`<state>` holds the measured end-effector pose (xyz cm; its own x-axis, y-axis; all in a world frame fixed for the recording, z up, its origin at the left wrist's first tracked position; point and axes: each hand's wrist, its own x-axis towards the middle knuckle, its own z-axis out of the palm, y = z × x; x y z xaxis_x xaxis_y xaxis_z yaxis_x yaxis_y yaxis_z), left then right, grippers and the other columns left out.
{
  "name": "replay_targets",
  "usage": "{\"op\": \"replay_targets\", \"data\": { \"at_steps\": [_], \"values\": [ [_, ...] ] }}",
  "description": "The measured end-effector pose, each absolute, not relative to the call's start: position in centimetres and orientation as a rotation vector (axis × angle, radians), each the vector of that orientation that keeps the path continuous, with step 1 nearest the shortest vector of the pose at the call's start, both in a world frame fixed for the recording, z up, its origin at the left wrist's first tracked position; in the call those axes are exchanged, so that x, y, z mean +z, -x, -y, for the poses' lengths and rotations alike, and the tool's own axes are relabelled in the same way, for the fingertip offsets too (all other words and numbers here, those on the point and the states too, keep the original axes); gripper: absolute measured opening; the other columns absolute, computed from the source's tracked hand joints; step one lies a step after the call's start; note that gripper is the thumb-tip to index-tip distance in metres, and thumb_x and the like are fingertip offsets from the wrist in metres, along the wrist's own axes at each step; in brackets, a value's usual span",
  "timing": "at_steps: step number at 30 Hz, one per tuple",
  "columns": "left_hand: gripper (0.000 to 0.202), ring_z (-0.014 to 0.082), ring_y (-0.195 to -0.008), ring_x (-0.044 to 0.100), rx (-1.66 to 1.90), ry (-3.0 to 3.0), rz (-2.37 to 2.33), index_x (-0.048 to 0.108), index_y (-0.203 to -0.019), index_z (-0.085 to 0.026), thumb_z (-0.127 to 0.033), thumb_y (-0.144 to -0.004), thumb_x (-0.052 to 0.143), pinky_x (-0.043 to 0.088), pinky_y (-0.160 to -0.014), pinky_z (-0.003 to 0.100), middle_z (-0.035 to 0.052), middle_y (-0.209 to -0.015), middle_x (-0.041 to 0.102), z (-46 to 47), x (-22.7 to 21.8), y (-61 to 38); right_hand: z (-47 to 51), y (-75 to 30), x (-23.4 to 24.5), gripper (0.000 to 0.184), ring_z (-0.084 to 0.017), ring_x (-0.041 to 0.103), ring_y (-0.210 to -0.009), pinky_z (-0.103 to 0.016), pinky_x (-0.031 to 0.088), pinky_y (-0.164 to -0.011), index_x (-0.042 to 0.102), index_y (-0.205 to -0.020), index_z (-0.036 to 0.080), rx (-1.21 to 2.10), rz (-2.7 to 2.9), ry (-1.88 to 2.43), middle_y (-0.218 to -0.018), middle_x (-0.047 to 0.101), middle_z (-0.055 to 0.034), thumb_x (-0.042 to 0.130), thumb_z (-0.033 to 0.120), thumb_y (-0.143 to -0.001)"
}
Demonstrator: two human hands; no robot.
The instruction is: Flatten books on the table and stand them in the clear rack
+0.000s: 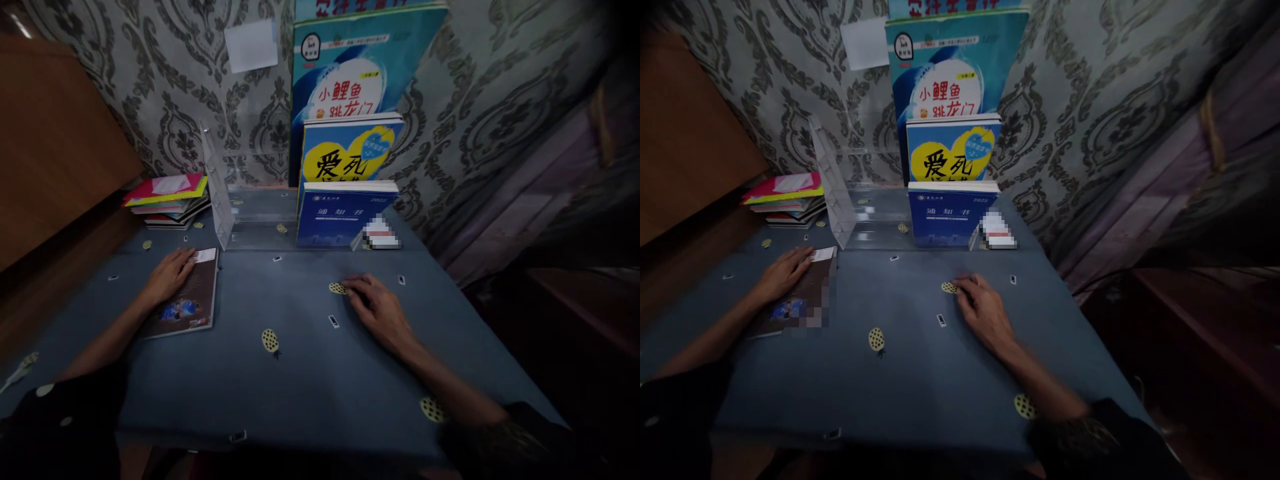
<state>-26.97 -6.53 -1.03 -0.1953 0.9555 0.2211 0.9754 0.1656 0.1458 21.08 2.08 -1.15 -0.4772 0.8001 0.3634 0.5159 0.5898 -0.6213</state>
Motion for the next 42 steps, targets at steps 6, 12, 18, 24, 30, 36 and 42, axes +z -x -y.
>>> {"op": "replay_targets", "data": {
  "at_steps": [6,12,18,24,30,36,42],
  "values": [
    [0.066,0.0298,-0.140,0.047,-0.422,1.932,2.330,0.054,-0.140,-0.012,-0.052,-0.097,0.025,0.033,-0.119,0.049,0.0135,-0.145,0.058,8.1,-1.4,23.9,-1.7,-20.8,-1.0,0.028,-0.024,0.069,-0.095,-0.037,0.056,-0.086,0.073,-0.105,0.020,0.581,2.194,1.010,-0.105,0.070,-0.0099,0.048,0.025,-0.094],
    [0.061,0.0338,-0.143,0.044,-0.506,1.983,2.294,0.055,-0.140,-0.015,-0.051,-0.099,0.028,0.035,-0.117,0.054,0.0139,-0.147,0.056,8.8,-1.9,20.0,-1.3,-20.6,-0.7,0.029,-0.024,0.069,-0.096,-0.039,0.056,-0.087,0.073,-0.106,0.020,0.581,2.210,0.966,-0.107,0.070,-0.0104,0.047,0.019,-0.093],
    [0.055,0.0331,-0.145,0.040,-0.673,2.054,2.276,0.055,-0.139,-0.020,-0.050,-0.099,0.030,0.032,-0.118,0.057,0.0125,-0.150,0.053,8.2,-2.3,16.0,-1.1,-20.7,-0.8,0.028,-0.022,0.067,-0.096,-0.037,0.056,-0.088,0.071,-0.109,0.021,0.574,2.220,0.939,-0.107,0.068,-0.0090,0.048,0.015,-0.094],
    [0.049,0.0326,-0.146,0.039,-0.860,2.135,2.215,0.057,-0.135,-0.020,-0.044,-0.099,0.035,0.033,-0.117,0.059,0.0142,-0.152,0.051,6.1,-2.9,11.7,-0.9,-20.6,-1.0,0.027,-0.021,0.066,-0.097,-0.037,0.055,-0.088,0.069,-0.108,0.020,0.555,2.225,0.935,-0.107,0.067,-0.0092,0.047,0.013,-0.094],
    [0.046,0.0334,-0.147,0.037,-0.941,2.255,2.152,0.056,-0.136,-0.017,-0.037,-0.099,0.038,0.031,-0.118,0.059,0.0175,-0.151,0.050,3.7,-3.0,7.4,-0.8,-20.6,-1.1,0.026,-0.022,0.066,-0.098,-0.038,0.055,-0.088,0.068,-0.110,0.017,0.556,2.226,0.925,-0.107,0.066,-0.0107,0.047,0.012,-0.095],
    [0.047,0.0312,-0.146,0.039,-1.241,2.323,2.134,0.050,-0.138,-0.017,-0.025,-0.092,0.046,0.030,-0.120,0.057,0.0167,-0.151,0.049,1.9,-3.3,3.2,-0.7,-20.5,-1.2,0.028,-0.023,0.064,-0.107,-0.040,0.053,-0.096,0.066,-0.116,0.019,0.559,2.189,0.916,-0.112,0.066,-0.0105,0.047,0.015,-0.096],
    [0.053,0.0253,-0.141,0.046,-1.541,2.375,2.201,0.045,-0.142,-0.022,-0.021,-0.089,0.047,0.034,-0.120,0.050,0.0099,-0.148,0.052,1.2,-2.7,1.8,-0.9,-20.9,-1.0,0.030,-0.025,0.063,-0.107,-0.044,0.053,-0.096,0.068,-0.117,0.021,0.515,2.149,0.994,-0.112,0.066,-0.0105,0.047,0.016,-0.096]
  ]
}}
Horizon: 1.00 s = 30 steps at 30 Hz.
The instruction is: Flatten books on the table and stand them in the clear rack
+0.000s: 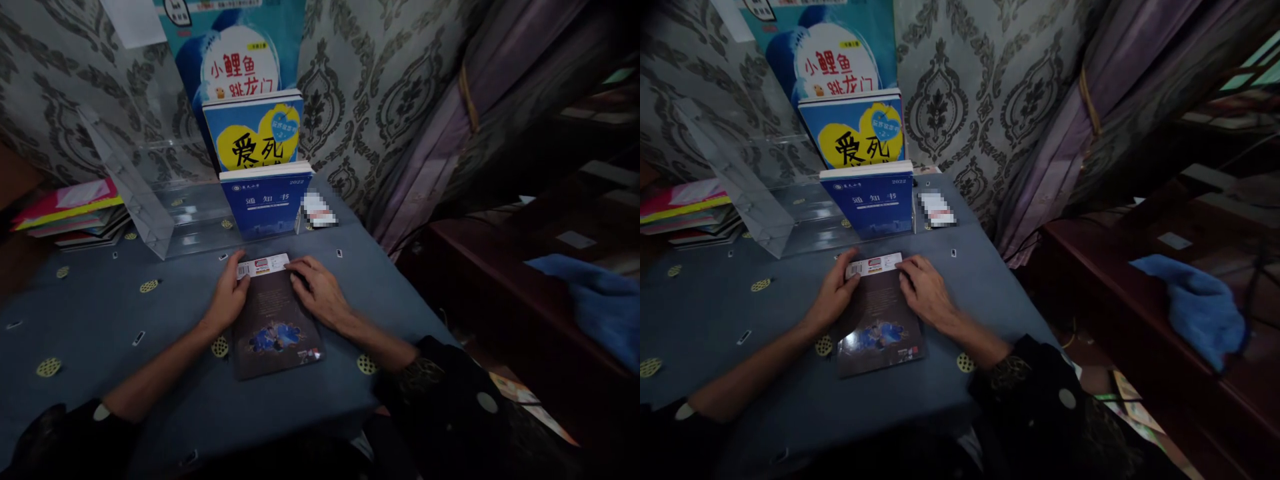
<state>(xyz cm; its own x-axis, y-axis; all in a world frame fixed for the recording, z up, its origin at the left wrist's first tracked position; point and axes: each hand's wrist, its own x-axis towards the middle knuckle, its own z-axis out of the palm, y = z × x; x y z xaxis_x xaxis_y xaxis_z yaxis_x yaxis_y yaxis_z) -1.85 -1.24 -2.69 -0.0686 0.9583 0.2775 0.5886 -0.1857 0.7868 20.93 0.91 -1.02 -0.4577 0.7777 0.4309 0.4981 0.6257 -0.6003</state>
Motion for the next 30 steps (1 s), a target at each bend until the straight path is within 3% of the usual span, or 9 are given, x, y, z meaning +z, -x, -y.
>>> {"op": "replay_targets", "data": {
  "at_steps": [7,17,30],
  "values": [
    [0.036,0.0255,-0.112,0.065,0.985,-2.066,-1.703,0.067,-0.116,-0.020,-0.026,-0.092,0.040,0.049,-0.105,0.046,0.0079,-0.116,0.071,2.5,-0.7,6.4,-0.9,-21.0,-1.0,0.030,-0.025,0.063,-0.109,-0.044,0.053,-0.097,0.069,-0.116,0.020,0.544,2.142,1.026,-0.116,0.065,-0.0113,0.049,0.015,-0.094],
    [0.043,0.0249,-0.125,0.061,0.834,-2.335,-1.676,0.068,-0.125,-0.024,-0.022,-0.095,0.037,0.048,-0.111,0.049,0.0063,-0.132,0.068,3.5,-0.8,7.3,-1.0,-20.9,-1.4,0.028,-0.025,0.063,-0.108,-0.045,0.055,-0.094,0.070,-0.113,0.021,0.542,2.137,1.010,-0.118,0.065,-0.0107,0.050,0.015,-0.093],
    [0.039,0.0248,-0.121,0.064,0.760,-2.516,-1.573,0.071,-0.119,-0.022,-0.022,-0.096,0.038,0.050,-0.107,0.047,0.0081,-0.128,0.070,1.6,-0.6,6.7,-1.0,-21.0,-1.5,0.028,-0.025,0.063,-0.108,-0.047,0.055,-0.094,0.069,-0.112,0.021,0.559,2.128,0.978,-0.118,0.065,-0.0113,0.050,0.014,-0.093]
  ]
}}
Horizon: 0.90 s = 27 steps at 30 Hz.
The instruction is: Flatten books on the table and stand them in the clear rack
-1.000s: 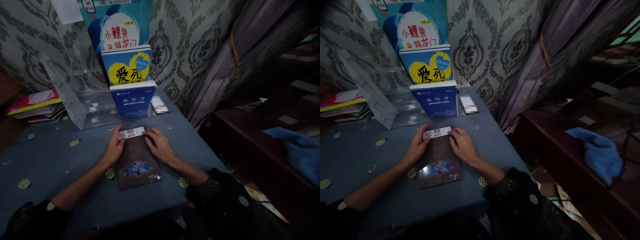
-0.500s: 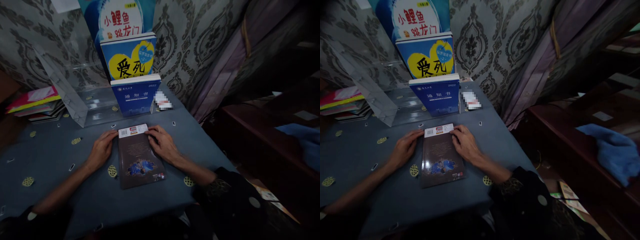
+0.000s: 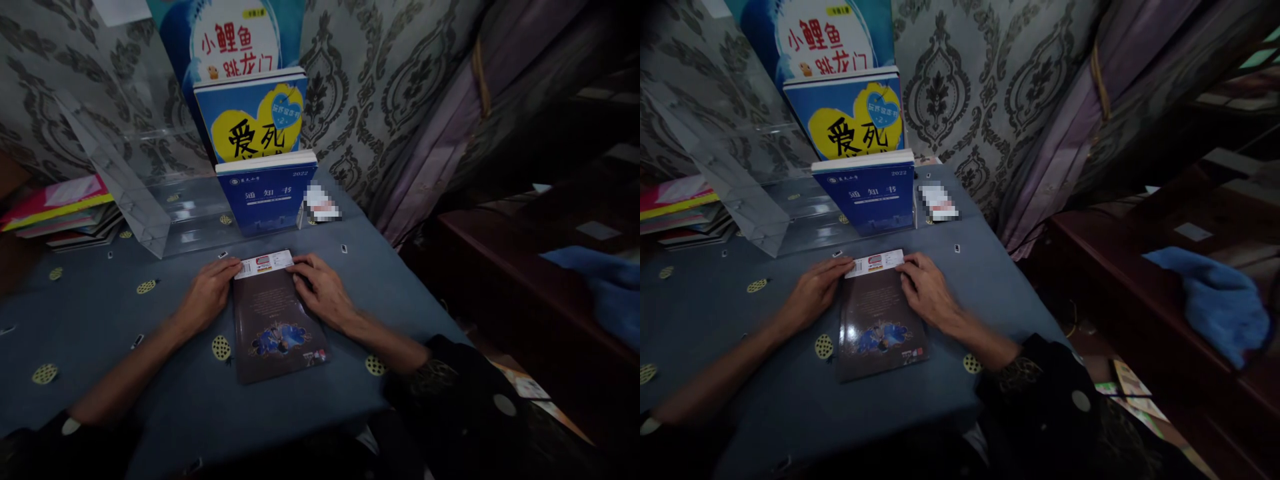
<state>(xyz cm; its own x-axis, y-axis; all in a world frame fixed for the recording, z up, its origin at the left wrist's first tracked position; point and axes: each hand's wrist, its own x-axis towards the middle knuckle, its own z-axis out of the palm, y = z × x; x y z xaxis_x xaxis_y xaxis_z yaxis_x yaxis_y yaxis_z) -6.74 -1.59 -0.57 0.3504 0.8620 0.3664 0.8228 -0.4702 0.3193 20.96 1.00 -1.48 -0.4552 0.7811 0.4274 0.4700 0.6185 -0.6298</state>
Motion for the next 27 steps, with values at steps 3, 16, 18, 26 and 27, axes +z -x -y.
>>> {"op": "replay_targets", "data": {
  "at_steps": [3,16,18,26,27],
  "values": [
    [0.040,0.0238,-0.120,0.064,0.691,-2.551,-1.532,0.070,-0.120,-0.022,-0.020,-0.096,0.039,0.049,-0.108,0.046,0.0077,-0.128,0.070,1.0,-0.5,6.1,-1.0,-21.0,-1.6,0.027,-0.025,0.063,-0.110,-0.048,0.054,-0.096,0.069,-0.111,0.020,0.557,2.127,0.975,-0.119,0.065,-0.0118,0.049,0.014,-0.094],
    [0.040,0.0240,-0.117,0.066,0.672,-2.751,-1.292,0.068,-0.124,-0.019,-0.007,-0.095,0.043,0.052,-0.098,0.045,0.0104,-0.130,0.070,-2.1,-0.2,2.3,-1.1,-20.9,-1.6,0.029,-0.025,0.064,-0.108,-0.046,0.055,-0.095,0.071,-0.111,0.020,0.547,2.119,0.969,-0.117,0.065,-0.0126,0.050,0.012,-0.093],
    [0.042,0.0231,-0.120,0.065,0.647,-2.760,-1.257,0.067,-0.126,-0.018,-0.005,-0.093,0.044,0.050,-0.101,0.044,0.0100,-0.131,0.069,-2.7,-0.2,1.7,-1.1,-20.9,-1.6,0.028,-0.025,0.063,-0.109,-0.046,0.055,-0.095,0.071,-0.111,0.020,0.542,2.119,0.969,-0.117,0.065,-0.0121,0.050,0.013,-0.093],
    [0.050,0.0222,-0.130,0.059,0.515,-2.773,-1.125,0.061,-0.133,-0.016,-0.001,-0.090,0.040,0.046,-0.108,0.047,0.0107,-0.139,0.064,-4.4,0.1,0.1,-1.4,-20.9,-1.7,0.028,-0.026,0.063,-0.108,-0.046,0.054,-0.095,0.072,-0.111,0.018,0.518,2.138,0.966,-0.115,0.066,-0.0131,0.051,0.013,-0.093],
    [0.051,0.0221,-0.131,0.058,0.523,-2.772,-1.111,0.060,-0.134,-0.017,-0.001,-0.090,0.040,0.046,-0.108,0.047,0.0107,-0.140,0.063,-4.5,0.1,0.1,-1.4,-21.0,-1.6,0.028,-0.026,0.063,-0.108,-0.046,0.054,-0.095,0.072,-0.110,0.018,0.520,2.147,0.964,-0.115,0.066,-0.0132,0.051,0.013,-0.093]
  ]
}}
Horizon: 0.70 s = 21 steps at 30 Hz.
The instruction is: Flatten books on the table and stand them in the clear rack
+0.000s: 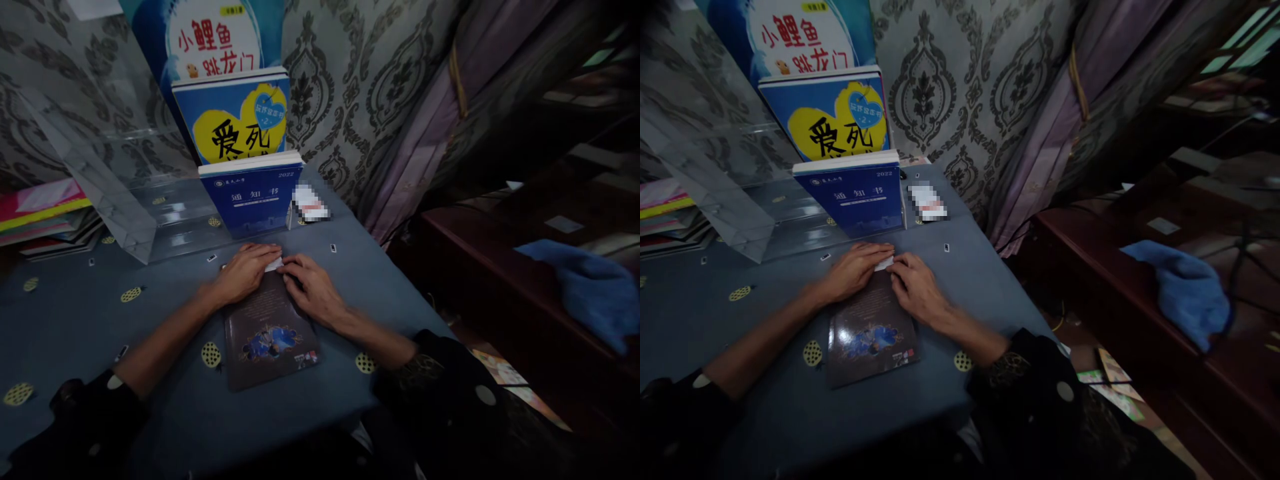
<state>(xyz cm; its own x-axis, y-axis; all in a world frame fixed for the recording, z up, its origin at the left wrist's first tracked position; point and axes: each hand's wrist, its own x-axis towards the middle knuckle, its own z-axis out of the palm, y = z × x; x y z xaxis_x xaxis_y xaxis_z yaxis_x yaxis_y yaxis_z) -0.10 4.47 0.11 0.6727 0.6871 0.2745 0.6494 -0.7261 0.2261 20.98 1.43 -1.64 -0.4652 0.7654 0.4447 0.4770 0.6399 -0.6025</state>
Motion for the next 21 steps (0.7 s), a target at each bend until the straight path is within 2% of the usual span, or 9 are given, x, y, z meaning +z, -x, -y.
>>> {"op": "replay_targets", "data": {
  "at_steps": [4,10,14,21],
  "values": [
    [0.050,0.0223,-0.131,0.058,0.585,-2.775,-1.070,0.060,-0.134,-0.015,-0.002,-0.090,0.039,0.047,-0.108,0.047,0.0115,-0.140,0.063,-4.6,-0.3,0.2,-1.7,-21.4,-0.9,0.028,-0.024,0.064,-0.106,-0.043,0.053,-0.094,0.072,-0.109,0.020,0.559,2.181,0.951,-0.112,0.067,-0.0111,0.050,0.012,-0.093],
    [0.049,0.0221,-0.130,0.059,0.650,-2.761,-1.052,0.062,-0.133,-0.016,-0.004,-0.092,0.037,0.047,-0.107,0.047,0.0109,-0.137,0.065,-4.7,-0.6,0.2,-2.2,-22.2,0.0,0.027,-0.021,0.067,-0.091,-0.038,0.054,-0.085,0.072,-0.109,0.018,0.615,2.167,1.058,-0.099,0.072,-0.0087,0.050,0.014,-0.094],
    [0.053,0.0213,-0.132,0.058,0.612,-2.768,-0.999,0.061,-0.135,-0.019,-0.002,-0.090,0.038,0.046,-0.109,0.046,0.0102,-0.137,0.065,-4.6,-0.2,0.3,-2.5,-22.4,0.0,0.029,-0.023,0.069,-0.097,-0.039,0.054,-0.089,0.071,-0.114,0.020,0.639,2.107,1.116,-0.107,0.075,-0.0078,0.052,0.015,-0.094],
    [0.055,0.0227,-0.129,0.060,0.543,-2.798,-0.999,0.062,-0.135,-0.022,-0.003,-0.090,0.039,0.045,-0.107,0.050,0.0096,-0.136,0.067,-4.0,0.3,0.1,-2.8,-22.6,-0.5,0.032,-0.024,0.071,-0.101,-0.041,0.056,-0.088,0.067,-0.121,0.019,0.718,1.987,1.163,-0.112,0.076,-0.0099,0.051,0.016,-0.094]
  ]
}}
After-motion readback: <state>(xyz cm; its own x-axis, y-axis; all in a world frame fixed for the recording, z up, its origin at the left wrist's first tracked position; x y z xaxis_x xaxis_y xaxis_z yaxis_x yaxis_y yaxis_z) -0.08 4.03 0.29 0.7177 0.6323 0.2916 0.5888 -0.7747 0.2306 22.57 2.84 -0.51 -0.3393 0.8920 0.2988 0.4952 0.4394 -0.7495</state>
